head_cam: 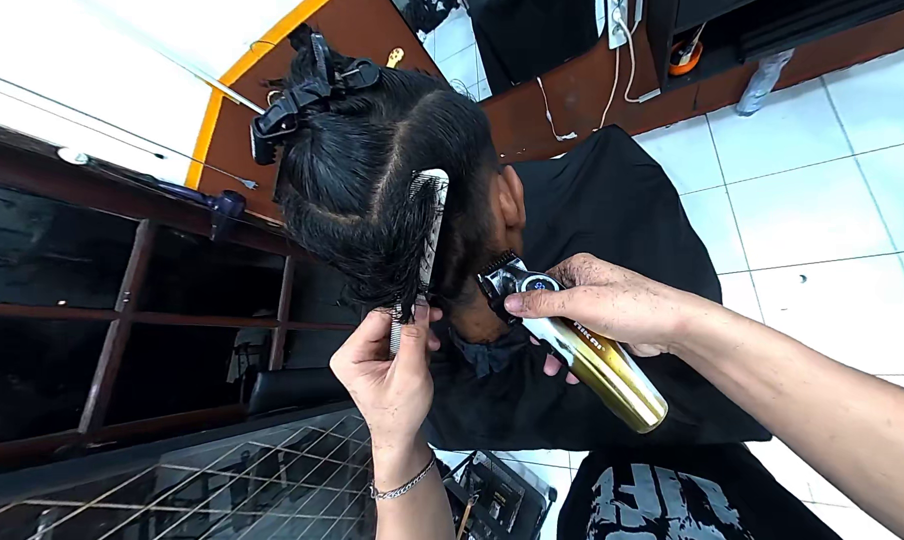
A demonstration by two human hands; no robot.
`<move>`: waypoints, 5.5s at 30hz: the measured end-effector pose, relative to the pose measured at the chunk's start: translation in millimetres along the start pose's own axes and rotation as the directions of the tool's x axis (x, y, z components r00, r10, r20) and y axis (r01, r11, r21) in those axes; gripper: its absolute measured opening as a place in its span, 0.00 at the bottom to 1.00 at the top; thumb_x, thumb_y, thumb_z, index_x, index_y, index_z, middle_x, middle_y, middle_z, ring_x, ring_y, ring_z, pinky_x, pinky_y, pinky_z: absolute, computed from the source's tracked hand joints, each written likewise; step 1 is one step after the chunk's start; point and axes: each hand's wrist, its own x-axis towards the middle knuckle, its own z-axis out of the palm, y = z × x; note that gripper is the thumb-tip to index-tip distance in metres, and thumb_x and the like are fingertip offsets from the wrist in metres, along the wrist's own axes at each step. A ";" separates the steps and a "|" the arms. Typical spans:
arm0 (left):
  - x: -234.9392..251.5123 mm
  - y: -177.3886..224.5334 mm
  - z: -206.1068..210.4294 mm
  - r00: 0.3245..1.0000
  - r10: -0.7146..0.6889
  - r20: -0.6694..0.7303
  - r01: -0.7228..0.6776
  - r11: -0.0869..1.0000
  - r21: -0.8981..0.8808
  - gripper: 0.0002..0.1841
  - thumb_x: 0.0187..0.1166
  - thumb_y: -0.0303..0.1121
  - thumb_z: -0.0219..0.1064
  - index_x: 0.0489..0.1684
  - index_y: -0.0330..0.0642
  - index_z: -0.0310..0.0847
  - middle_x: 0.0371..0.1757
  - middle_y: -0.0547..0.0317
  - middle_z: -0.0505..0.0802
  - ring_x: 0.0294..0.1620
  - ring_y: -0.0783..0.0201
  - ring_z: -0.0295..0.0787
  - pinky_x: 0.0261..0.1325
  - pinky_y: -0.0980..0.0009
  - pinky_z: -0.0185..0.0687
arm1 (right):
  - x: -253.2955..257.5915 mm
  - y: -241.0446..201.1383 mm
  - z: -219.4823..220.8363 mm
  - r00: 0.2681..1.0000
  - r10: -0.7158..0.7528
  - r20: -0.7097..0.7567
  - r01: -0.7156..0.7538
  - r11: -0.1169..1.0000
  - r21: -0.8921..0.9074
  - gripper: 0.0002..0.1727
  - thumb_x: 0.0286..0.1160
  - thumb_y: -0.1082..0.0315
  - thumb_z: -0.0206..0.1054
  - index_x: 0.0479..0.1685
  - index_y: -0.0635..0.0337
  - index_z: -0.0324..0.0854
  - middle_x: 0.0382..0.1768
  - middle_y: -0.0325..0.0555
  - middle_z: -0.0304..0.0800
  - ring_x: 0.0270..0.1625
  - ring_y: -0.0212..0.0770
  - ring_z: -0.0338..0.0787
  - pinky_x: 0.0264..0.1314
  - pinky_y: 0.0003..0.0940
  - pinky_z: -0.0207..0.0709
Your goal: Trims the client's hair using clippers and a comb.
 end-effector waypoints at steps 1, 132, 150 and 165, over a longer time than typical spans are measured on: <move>0.2 -0.1 -0.2 1.000 -0.002 -0.001 0.002 1.000 0.002 0.08 0.80 0.23 0.61 0.34 0.42 0.86 0.27 0.73 0.93 0.20 0.81 0.85 0.23 0.84 0.81 | 0.2 0.9 1.1 0.999 -0.036 -0.012 0.036 0.999 -0.008 0.19 0.86 0.54 0.65 0.41 0.65 0.80 0.25 0.48 0.89 0.22 0.39 0.93 0.23 0.33 0.91; 2.8 -2.4 -8.7 1.000 0.015 -0.026 -0.017 0.996 -0.084 0.10 0.81 0.22 0.60 0.36 0.41 0.88 0.32 0.70 0.96 0.23 0.79 0.87 0.25 0.83 0.83 | 6.3 -43.9 -19.0 0.981 -0.184 0.063 0.178 0.722 -0.668 0.18 0.87 0.52 0.63 0.31 0.54 0.83 0.19 0.35 0.78 0.21 0.27 0.77 0.22 0.25 0.66; -0.4 -1.3 -10.4 0.999 0.014 -0.038 -0.017 0.995 -0.093 0.10 0.81 0.21 0.59 0.39 0.41 0.89 0.33 0.71 0.96 0.23 0.79 0.87 0.24 0.84 0.83 | -4.3 -57.4 -23.5 0.953 -0.304 0.011 0.229 0.692 -0.685 0.12 0.87 0.56 0.63 0.42 0.53 0.85 0.25 0.33 0.81 0.26 0.24 0.80 0.27 0.21 0.70; -10.1 20.4 -25.1 0.985 0.027 -0.173 -0.066 0.972 -0.224 0.11 0.87 0.31 0.57 0.45 0.47 0.88 0.33 0.71 0.95 0.22 0.76 0.87 0.22 0.81 0.83 | -8.8 -38.4 -20.5 0.811 -0.570 -0.129 0.562 0.821 -0.097 0.12 0.86 0.66 0.55 0.52 0.62 0.82 0.33 0.38 0.88 0.33 0.29 0.91 0.36 0.26 0.90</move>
